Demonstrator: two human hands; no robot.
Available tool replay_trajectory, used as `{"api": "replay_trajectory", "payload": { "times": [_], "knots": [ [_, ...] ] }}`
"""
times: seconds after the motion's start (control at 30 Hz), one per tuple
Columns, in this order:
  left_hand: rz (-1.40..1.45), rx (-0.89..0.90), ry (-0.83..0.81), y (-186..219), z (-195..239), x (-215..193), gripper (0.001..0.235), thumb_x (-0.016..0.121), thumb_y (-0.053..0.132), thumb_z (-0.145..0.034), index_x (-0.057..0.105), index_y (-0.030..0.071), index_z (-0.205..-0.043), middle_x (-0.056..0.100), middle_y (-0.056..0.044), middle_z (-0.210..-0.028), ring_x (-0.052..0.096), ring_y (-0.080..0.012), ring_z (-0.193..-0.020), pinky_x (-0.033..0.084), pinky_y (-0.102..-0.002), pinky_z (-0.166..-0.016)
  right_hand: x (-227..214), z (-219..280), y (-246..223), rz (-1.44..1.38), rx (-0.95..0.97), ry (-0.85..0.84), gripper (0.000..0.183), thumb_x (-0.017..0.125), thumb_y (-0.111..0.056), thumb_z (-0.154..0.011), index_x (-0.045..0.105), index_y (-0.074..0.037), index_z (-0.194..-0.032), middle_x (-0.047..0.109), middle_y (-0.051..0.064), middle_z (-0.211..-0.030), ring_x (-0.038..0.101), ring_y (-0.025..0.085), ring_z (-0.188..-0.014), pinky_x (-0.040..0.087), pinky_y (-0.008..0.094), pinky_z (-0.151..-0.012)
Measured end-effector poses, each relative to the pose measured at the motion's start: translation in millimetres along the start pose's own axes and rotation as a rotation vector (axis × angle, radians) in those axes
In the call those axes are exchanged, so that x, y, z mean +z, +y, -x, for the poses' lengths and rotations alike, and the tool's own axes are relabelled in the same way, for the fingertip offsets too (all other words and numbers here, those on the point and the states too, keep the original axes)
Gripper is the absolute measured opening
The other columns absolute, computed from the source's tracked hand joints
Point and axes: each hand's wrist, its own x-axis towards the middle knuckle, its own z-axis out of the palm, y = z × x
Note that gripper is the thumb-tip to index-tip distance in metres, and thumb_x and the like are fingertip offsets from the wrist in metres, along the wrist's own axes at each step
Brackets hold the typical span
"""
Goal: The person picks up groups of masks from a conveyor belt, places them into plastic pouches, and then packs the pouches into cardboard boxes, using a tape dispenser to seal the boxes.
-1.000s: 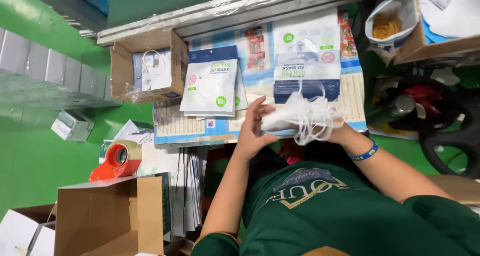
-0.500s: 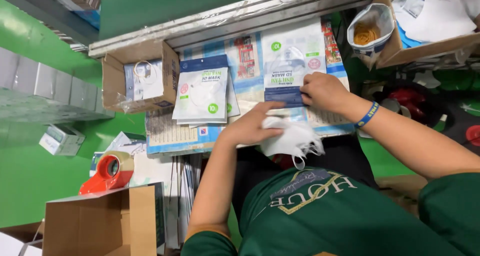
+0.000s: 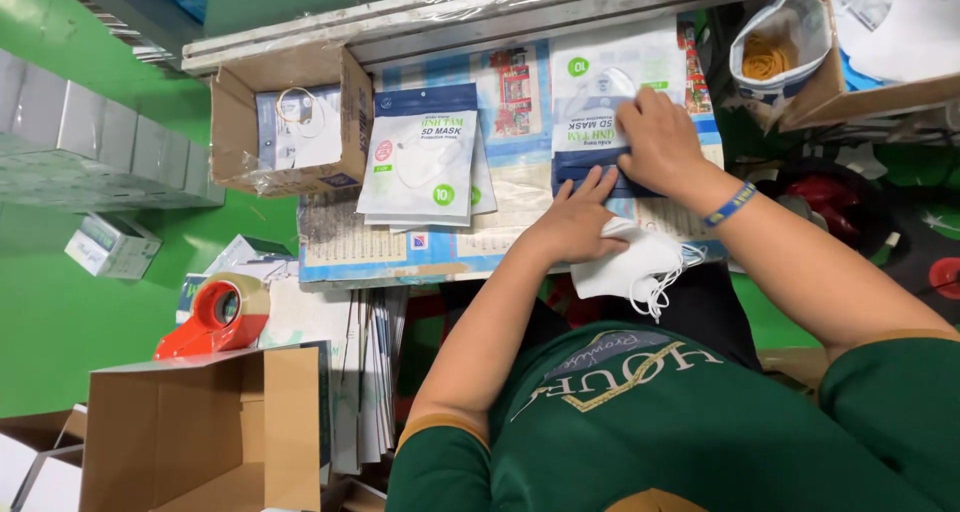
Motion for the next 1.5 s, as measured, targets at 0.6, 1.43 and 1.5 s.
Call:
{"api": "replay_trajectory", "payload": {
  "times": [0.6,1.43,1.5],
  "knots": [
    [0.789,0.239,0.396,-37,85,-80,0.039,0.07,0.008,-0.095,0.068,0.007,-0.133,0.077,-0.004,-0.115,0.067,-0.0117,-0.099,0.055,-0.029,-0.09,-92,-36,-46,-0.731,0.56,-0.512,0.025,0.073,-0.016,-0.083,0.081,-0.004,-0.105,0.07,0.014,-0.067,0.058,0.014,-0.057,0.046,0.029,-0.053],
    [0.984,0.079,0.112,9,88,152,0.041,0.062,0.015,-0.1,0.063,-0.001,-0.138,0.064,-0.013,-0.136,0.06,-0.0194,-0.122,0.048,-0.033,-0.102,-82,48,-81,-0.979,-0.188,-0.642,0.067,0.088,-0.029,-0.074,0.066,-0.001,-0.131,0.076,0.018,-0.11,0.073,0.027,-0.097,0.056,0.035,-0.084],
    [1.396,0.127,-0.158,-2,87,156,0.033,0.062,0.012,-0.102,0.064,-0.003,-0.131,0.068,-0.012,-0.122,0.064,-0.0213,-0.113,0.052,-0.035,-0.098,-82,51,-72,-0.95,0.136,-1.0,0.051,0.092,-0.029,-0.073,0.078,-0.005,-0.117,0.084,0.009,-0.093,0.077,0.016,-0.083,0.06,0.031,-0.078]
  ]
}}
